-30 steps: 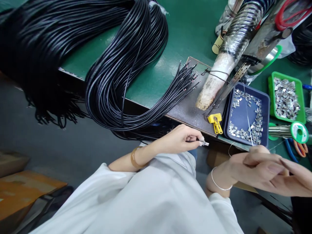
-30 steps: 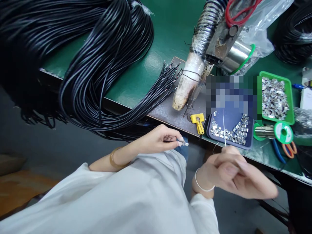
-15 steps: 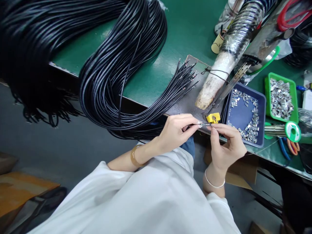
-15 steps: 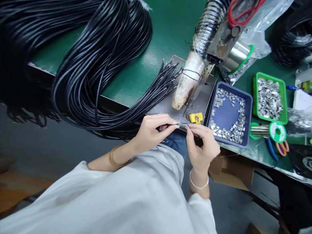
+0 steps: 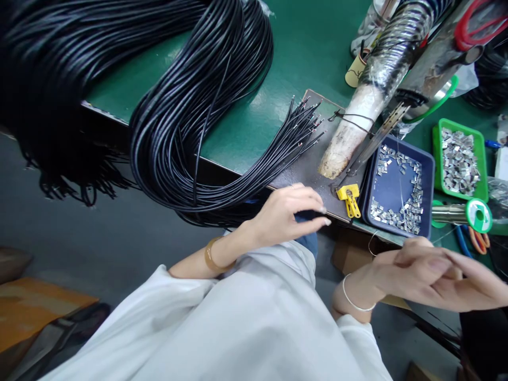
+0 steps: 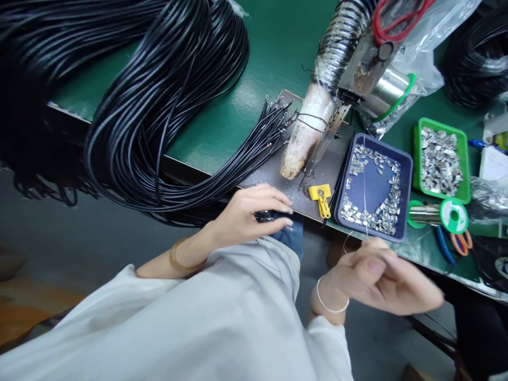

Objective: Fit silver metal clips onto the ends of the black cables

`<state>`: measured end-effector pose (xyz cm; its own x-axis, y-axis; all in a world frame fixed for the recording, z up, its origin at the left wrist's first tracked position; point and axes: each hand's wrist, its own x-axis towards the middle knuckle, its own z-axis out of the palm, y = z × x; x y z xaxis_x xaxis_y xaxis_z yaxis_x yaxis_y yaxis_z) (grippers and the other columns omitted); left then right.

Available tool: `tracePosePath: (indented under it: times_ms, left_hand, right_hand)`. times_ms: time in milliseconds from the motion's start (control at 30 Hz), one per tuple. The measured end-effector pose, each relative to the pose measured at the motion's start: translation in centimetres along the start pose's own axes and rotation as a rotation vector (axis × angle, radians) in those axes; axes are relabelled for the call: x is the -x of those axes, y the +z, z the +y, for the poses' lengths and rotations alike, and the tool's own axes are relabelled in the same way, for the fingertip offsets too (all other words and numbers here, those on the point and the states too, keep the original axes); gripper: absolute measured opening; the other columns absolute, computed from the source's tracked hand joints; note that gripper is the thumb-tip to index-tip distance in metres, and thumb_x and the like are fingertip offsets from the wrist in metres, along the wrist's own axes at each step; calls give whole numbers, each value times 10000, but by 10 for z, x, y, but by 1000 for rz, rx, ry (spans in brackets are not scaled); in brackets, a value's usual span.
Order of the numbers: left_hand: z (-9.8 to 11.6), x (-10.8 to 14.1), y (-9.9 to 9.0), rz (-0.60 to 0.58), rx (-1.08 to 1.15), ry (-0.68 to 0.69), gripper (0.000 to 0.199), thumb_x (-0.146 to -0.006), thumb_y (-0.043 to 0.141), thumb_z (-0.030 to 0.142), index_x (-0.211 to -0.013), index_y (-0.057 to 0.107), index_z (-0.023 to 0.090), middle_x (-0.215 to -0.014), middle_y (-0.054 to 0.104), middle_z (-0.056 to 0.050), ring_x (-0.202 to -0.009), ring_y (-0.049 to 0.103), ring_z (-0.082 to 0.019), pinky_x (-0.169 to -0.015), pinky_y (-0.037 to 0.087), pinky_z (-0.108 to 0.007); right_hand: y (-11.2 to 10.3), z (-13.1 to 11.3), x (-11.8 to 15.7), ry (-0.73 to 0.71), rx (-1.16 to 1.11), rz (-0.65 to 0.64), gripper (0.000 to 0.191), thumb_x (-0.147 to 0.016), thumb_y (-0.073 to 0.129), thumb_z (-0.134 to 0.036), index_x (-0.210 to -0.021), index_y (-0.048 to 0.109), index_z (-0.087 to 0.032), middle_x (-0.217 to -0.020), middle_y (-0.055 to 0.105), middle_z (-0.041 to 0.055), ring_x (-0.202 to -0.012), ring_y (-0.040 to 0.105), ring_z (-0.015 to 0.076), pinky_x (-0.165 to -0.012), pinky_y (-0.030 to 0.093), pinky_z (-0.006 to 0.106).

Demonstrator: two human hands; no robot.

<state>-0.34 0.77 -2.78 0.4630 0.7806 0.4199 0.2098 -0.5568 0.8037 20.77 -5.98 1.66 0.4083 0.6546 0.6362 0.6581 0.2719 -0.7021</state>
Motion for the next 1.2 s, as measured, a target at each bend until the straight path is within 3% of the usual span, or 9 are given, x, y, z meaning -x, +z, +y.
tracePosePath:
  times_ms: [67,133,300,533,833,933,1033,1133,1200]
  left_hand:
    - [-7,-2,-8,185,-232,-24,166,-912,659,268,-957,736,128,-985,751,-102,-893,667,-211,-856,497,-350]
    - [-15,-5,-15,263,-520,-98,196,-921,623,220,-1060,727,126,-1034,732,-114,-939,640,-245,-846,489,-377]
    - [-26,-9,-22,127,-771,-182,226,-931,535,144,-1067,715,137,-963,712,-96,-894,635,-247,-772,489,-356]
    - [-27,6,-32,326,-385,-263,176,-846,616,109,-990,713,132,-742,643,-3,-615,537,-113,-669,469,-263]
    - [-38,4,-45,771,433,-386,375,-800,744,232,-1160,645,191,-706,616,35,-545,544,-73,-516,478,-181]
    - [-21,-5,-51,598,740,-401,263,-824,734,297,-1046,647,188,-574,521,74,-404,430,-56,-398,389,-186]
    - [3,-13,-52,182,950,-385,193,-834,739,328,-893,662,161,-518,508,61,-376,424,-56,-373,345,-191]
    - [20,-19,-39,-188,1049,-400,184,-861,714,320,-886,670,143,-555,577,24,-408,453,-59,-389,346,-189]
    - [21,-19,-22,-264,1071,-482,196,-882,685,324,-902,669,130,-575,602,11,-410,439,-50,-389,327,-183]
  right_hand:
    - [1,3,-7,-58,26,131,250,-850,705,-207,-1061,658,-333,-962,616,-19,-502,562,95,-421,442,300]
    - [6,13,-13,25,108,22,192,-860,703,-247,-1049,665,-254,-865,653,0,-551,648,146,-474,485,300]
    - [14,55,-39,122,463,-339,156,-869,678,-355,-866,635,-205,-748,661,-14,-668,667,162,-706,527,309]
    - [24,89,-71,60,573,-636,36,-798,642,-227,-766,627,-220,-772,668,-8,-658,607,154,-687,452,298]
    - [7,93,-74,174,602,-690,117,-782,715,-310,-736,642,-230,-766,694,-35,-629,610,130,-679,438,287]
    - [0,96,-73,234,572,-700,166,-779,732,-364,-734,645,-230,-730,681,-37,-604,596,123,-644,429,279]
    - [-5,97,-71,252,537,-696,178,-783,733,-383,-746,656,-227,-752,698,-29,-610,594,123,-623,425,273]
    - [-9,98,-68,234,516,-680,169,-794,732,-378,-757,669,-225,-796,720,-23,-637,602,123,-641,439,271]
    - [-10,95,-64,213,537,-644,162,-793,742,-360,-748,671,-221,-755,707,-28,-608,579,115,-636,434,273]
